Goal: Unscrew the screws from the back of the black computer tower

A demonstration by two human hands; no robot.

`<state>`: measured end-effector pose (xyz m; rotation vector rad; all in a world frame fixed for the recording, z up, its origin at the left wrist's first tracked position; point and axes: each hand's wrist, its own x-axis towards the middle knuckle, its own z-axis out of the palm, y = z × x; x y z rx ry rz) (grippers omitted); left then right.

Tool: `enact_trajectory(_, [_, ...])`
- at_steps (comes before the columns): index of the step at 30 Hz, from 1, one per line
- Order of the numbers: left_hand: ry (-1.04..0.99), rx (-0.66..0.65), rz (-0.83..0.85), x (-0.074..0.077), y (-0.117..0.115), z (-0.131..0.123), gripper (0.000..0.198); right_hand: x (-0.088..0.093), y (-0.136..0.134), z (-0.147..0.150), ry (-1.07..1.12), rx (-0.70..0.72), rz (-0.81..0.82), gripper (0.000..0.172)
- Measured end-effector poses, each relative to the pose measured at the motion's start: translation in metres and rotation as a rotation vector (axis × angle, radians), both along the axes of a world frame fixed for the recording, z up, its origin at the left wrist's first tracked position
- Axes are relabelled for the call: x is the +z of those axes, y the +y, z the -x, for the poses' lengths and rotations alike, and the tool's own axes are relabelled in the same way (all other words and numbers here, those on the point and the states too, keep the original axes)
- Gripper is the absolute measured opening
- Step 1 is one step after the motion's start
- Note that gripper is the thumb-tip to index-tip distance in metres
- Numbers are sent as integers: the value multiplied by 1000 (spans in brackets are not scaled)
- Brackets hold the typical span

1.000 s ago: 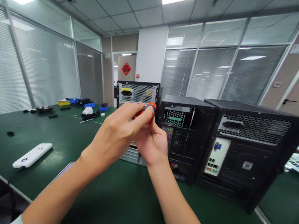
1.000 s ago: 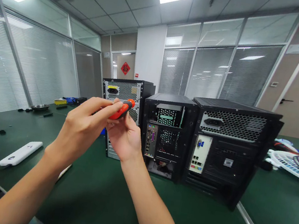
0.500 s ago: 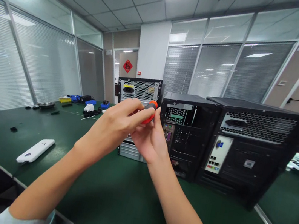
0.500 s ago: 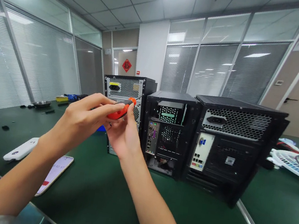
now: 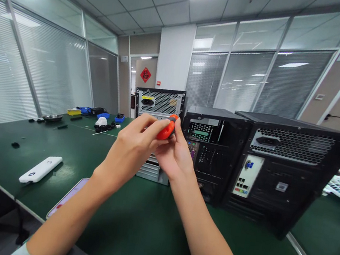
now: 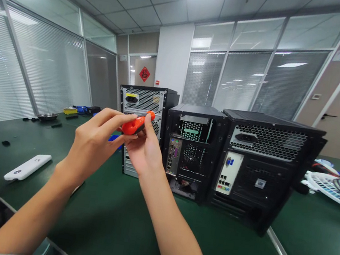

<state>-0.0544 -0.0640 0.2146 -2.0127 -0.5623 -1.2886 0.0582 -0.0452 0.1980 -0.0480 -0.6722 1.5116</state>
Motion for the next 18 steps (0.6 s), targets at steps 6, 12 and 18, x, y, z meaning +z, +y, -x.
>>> enact_trajectory(6, [-238,-19,120,-20,2,-10,42,1,2,-4,-73,-37,80,27])
enact_trajectory(12, [-485,-61,159,-27,3,-33,43,5,-1,-6,-115,-20,94,32])
enact_trajectory(18, [-624,-107,80,-26,3,-51,32,5,-3,-7,-93,4,47,29])
